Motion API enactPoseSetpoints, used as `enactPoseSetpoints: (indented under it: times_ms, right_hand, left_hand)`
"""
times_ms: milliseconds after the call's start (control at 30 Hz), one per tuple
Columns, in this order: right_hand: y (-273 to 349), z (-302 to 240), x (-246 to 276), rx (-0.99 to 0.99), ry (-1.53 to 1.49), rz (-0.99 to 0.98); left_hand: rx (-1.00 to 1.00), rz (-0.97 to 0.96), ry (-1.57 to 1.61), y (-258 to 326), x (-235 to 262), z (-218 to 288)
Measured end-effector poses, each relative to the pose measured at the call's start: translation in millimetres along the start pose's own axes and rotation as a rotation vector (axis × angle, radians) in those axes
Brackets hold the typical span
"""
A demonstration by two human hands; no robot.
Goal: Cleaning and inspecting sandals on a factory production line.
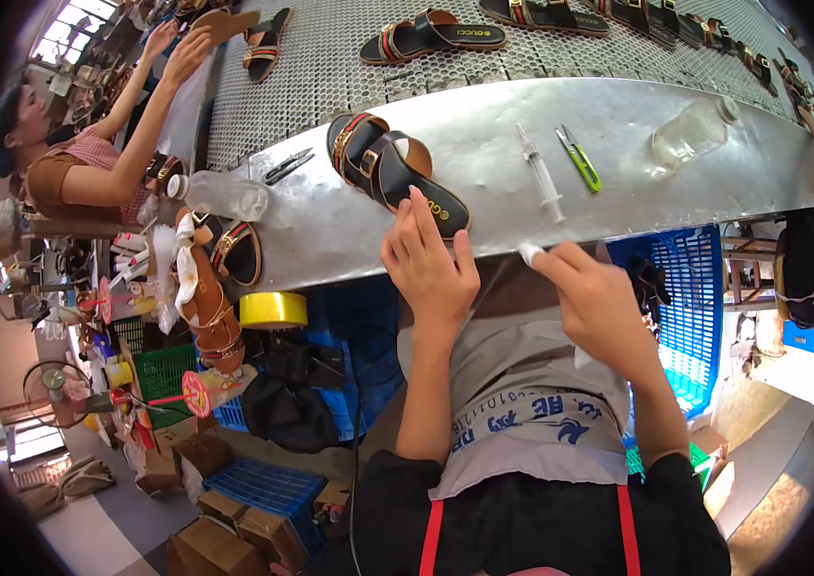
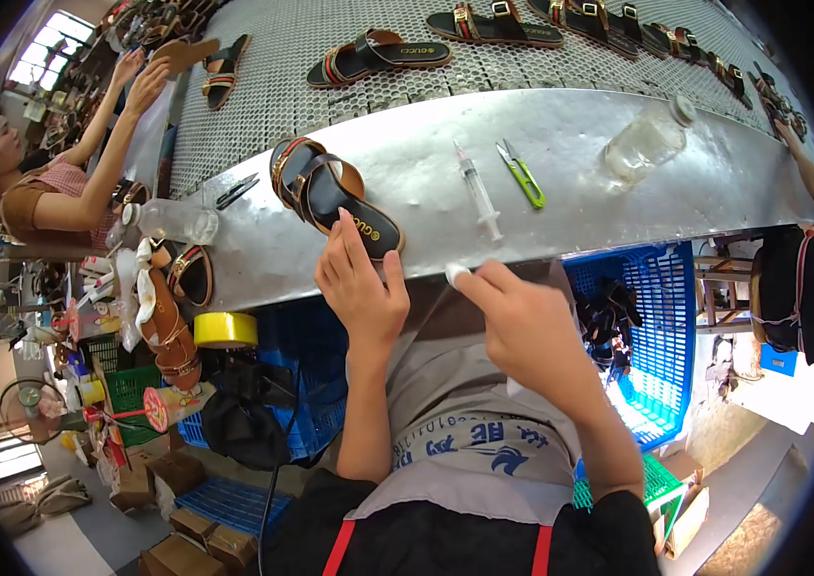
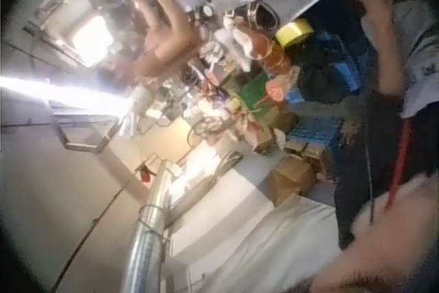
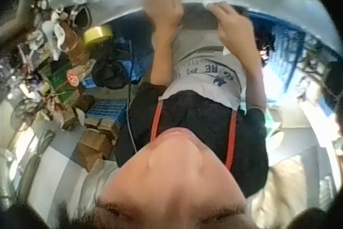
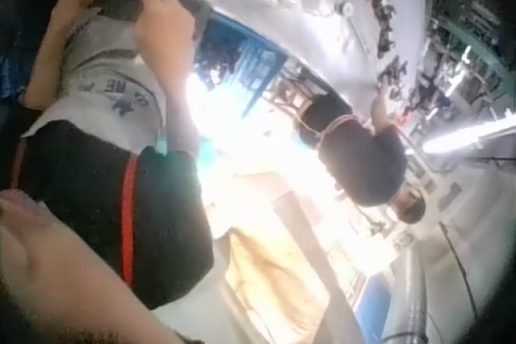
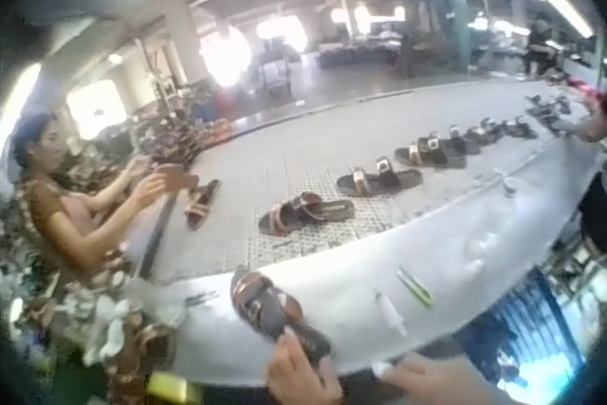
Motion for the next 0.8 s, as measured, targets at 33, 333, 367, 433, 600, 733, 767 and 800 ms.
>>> enactPoseSetpoints:
  times_ms: [33,333,367,433,600,733,767,800]
  right_hand:
    - [15,1,0,-0.023,-0.116,0.04]
    - [129,31,-73,-0.048,-0.718,-0.018]
    - [137,45,-83,-0.012,-0.877,0.07]
    - [147,60,-96,-0.191,-1.156,-0.034]
    - [143,85,-121,-0.405,-1.781,-0.175]
    - [119,91,-136,-0.372,-1.887,-0.332]
    - [112,94,-149,-0.437,-1.872,-0.371]
    - [109,100,-158,-0.503,-1.846,-0.419]
  left_hand:
    - [-0.003,0.026,-0.014,1,3,-2]
    - [-0.025,0.091,-0.03,7,1,-11]
    - [-0.039,0.095,-0.011,6,-2,-7]
    - [-0.036,0.108,-0.05,9,1,-10]
    - [-0.022,0.098,-0.053,11,2,-12]
    - [0.011,0.036,-0.071,9,-6,-14]
    - [0.001,0.047,-0.098,8,-7,-14]
    - [0.001,0.062,-0.124,9,-8,-10]
Point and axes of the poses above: each hand's wrist, its own y-axis away from the middle knuckle, its own x-axis out of the back of the hand, z = x × y, the point moved 8 cm from there along -y, towards the middle knuckle, and after that the axes turned 1 degree about -x, right-handed, at the moved point
